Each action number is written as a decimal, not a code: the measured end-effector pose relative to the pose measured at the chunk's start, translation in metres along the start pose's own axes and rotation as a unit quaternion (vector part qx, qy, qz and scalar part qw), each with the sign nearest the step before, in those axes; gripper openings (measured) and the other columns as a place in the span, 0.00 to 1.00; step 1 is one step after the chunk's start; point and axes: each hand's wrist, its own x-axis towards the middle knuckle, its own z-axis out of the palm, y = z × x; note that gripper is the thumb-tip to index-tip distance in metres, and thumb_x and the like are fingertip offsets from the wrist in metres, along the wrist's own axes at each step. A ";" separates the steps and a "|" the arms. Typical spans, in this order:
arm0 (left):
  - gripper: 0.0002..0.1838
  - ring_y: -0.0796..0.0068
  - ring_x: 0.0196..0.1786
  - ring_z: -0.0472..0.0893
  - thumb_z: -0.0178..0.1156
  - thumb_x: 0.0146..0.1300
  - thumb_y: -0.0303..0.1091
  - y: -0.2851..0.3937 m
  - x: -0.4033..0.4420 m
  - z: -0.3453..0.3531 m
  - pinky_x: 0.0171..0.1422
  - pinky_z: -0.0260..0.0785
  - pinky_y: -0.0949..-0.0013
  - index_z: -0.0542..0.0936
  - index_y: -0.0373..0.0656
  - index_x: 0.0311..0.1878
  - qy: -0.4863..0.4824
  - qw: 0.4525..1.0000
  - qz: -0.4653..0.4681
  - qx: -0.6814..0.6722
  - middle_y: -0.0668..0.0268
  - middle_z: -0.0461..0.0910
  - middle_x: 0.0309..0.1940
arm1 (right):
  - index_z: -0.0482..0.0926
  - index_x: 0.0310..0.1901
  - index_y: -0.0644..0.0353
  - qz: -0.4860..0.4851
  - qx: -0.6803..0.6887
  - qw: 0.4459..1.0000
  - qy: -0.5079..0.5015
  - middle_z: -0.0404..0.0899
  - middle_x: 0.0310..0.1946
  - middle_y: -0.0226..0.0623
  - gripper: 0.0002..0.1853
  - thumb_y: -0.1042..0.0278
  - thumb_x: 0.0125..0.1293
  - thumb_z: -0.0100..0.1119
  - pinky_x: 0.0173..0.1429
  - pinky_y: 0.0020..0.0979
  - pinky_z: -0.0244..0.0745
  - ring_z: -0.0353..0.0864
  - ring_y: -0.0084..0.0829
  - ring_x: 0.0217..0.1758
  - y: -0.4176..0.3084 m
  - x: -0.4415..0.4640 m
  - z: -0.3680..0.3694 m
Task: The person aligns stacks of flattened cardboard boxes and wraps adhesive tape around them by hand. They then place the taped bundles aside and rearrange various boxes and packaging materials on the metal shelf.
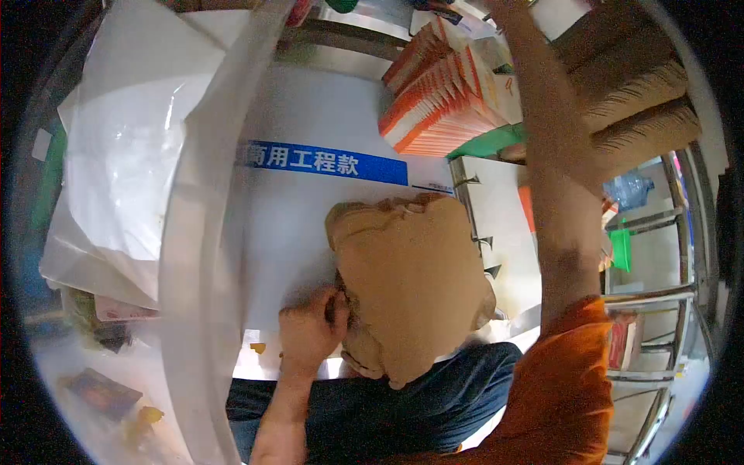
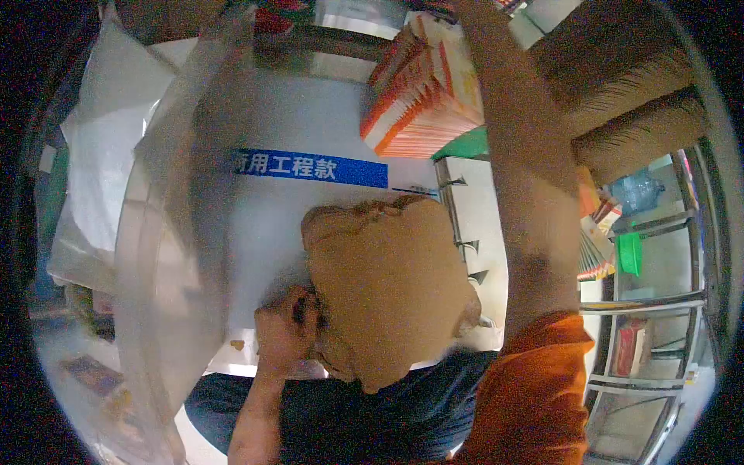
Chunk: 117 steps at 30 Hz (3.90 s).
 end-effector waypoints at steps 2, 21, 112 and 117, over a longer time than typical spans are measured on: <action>0.05 0.54 0.20 0.79 0.60 0.60 0.35 -0.003 -0.006 0.004 0.26 0.72 0.57 0.78 0.44 0.34 -0.003 1.000 -0.004 -0.011 0.57 0.79 0.19 | 0.68 0.63 0.60 -0.062 -0.165 0.981 0.087 0.74 0.58 0.52 0.41 0.30 0.62 0.51 0.65 0.48 0.67 0.72 0.50 0.63 0.068 -0.048 0.054; 0.05 0.71 0.29 0.75 0.56 0.65 0.28 0.048 0.030 -0.040 0.37 0.67 0.69 0.77 0.37 0.34 0.132 0.984 0.094 -0.069 0.61 0.79 0.28 | 0.65 0.68 0.47 0.096 -0.175 0.980 -0.025 0.72 0.62 0.48 0.38 0.39 0.59 0.57 0.68 0.41 0.66 0.71 0.44 0.66 0.025 -0.172 0.043; 0.38 0.69 0.47 0.79 0.68 0.61 0.41 0.023 -0.071 -0.007 0.53 0.71 0.68 0.64 0.32 0.68 -0.137 0.973 -0.041 -0.184 0.53 0.78 0.54 | 0.69 0.59 0.75 0.446 0.330 0.828 0.080 0.79 0.51 0.56 0.24 0.62 0.71 0.53 0.59 0.36 0.72 0.80 0.42 0.54 -0.058 -0.562 -0.033; 0.46 0.61 0.61 0.75 0.74 0.53 0.36 0.043 -0.083 -0.010 0.66 0.67 0.61 0.59 0.37 0.72 -0.106 0.986 0.079 -0.106 0.54 0.68 0.66 | 0.73 0.56 0.73 0.408 0.326 0.846 0.106 0.78 0.53 0.56 0.22 0.60 0.72 0.53 0.63 0.37 0.69 0.78 0.44 0.57 -0.053 -0.570 -0.006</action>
